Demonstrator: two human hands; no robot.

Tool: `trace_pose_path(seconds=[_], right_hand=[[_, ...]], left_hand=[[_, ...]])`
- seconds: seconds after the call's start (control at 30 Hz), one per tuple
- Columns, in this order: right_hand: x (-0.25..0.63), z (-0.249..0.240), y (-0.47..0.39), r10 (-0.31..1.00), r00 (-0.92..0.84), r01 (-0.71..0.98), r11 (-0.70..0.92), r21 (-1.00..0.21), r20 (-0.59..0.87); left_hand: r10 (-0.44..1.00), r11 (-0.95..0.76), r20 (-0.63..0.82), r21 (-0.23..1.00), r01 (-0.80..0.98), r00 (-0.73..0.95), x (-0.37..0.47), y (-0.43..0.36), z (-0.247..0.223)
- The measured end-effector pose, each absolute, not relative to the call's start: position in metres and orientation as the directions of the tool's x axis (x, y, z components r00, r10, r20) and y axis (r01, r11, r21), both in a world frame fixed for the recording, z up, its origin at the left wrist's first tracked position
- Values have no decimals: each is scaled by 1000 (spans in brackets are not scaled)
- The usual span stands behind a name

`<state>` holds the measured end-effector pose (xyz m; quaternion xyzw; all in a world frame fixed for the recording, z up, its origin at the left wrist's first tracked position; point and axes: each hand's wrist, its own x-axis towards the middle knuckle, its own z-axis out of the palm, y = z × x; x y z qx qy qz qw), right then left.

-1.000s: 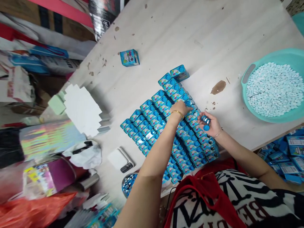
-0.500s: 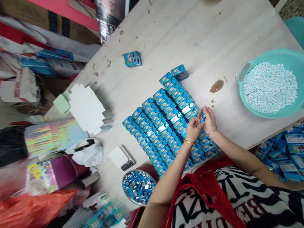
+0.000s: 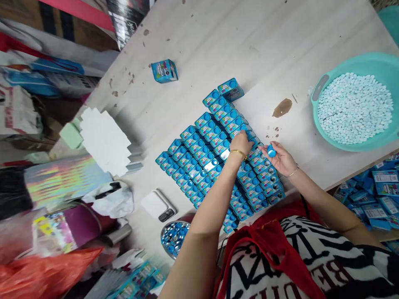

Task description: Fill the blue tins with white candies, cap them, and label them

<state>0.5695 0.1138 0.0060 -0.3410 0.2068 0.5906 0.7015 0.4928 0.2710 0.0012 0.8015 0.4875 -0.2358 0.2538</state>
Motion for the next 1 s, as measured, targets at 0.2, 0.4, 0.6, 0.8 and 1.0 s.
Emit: trace_pose_path(seconds=[0.2, 0.4, 0.6, 0.8, 1.0], right_hand=[[567, 9, 114, 647, 216, -966, 34, -255, -732], [561, 18, 113, 611, 247, -959, 43, -281, -752], [542, 20, 109, 567, 312, -942, 79, -327, -762], [528, 21, 99, 589, 313, -936, 59, -347, -745], [541, 17, 80, 669, 211, -921, -107, -373, -713]], left_hand=[[612, -389, -706, 123, 913, 355, 496, 289, -4], [701, -373, -508, 339, 864, 501, 478, 256, 17], [546, -464, -168, 755, 463, 821, 449, 182, 39], [632, -461, -131, 729, 506, 764, 436, 163, 35], [765, -183, -261, 788, 588, 589, 437, 179, 22]])
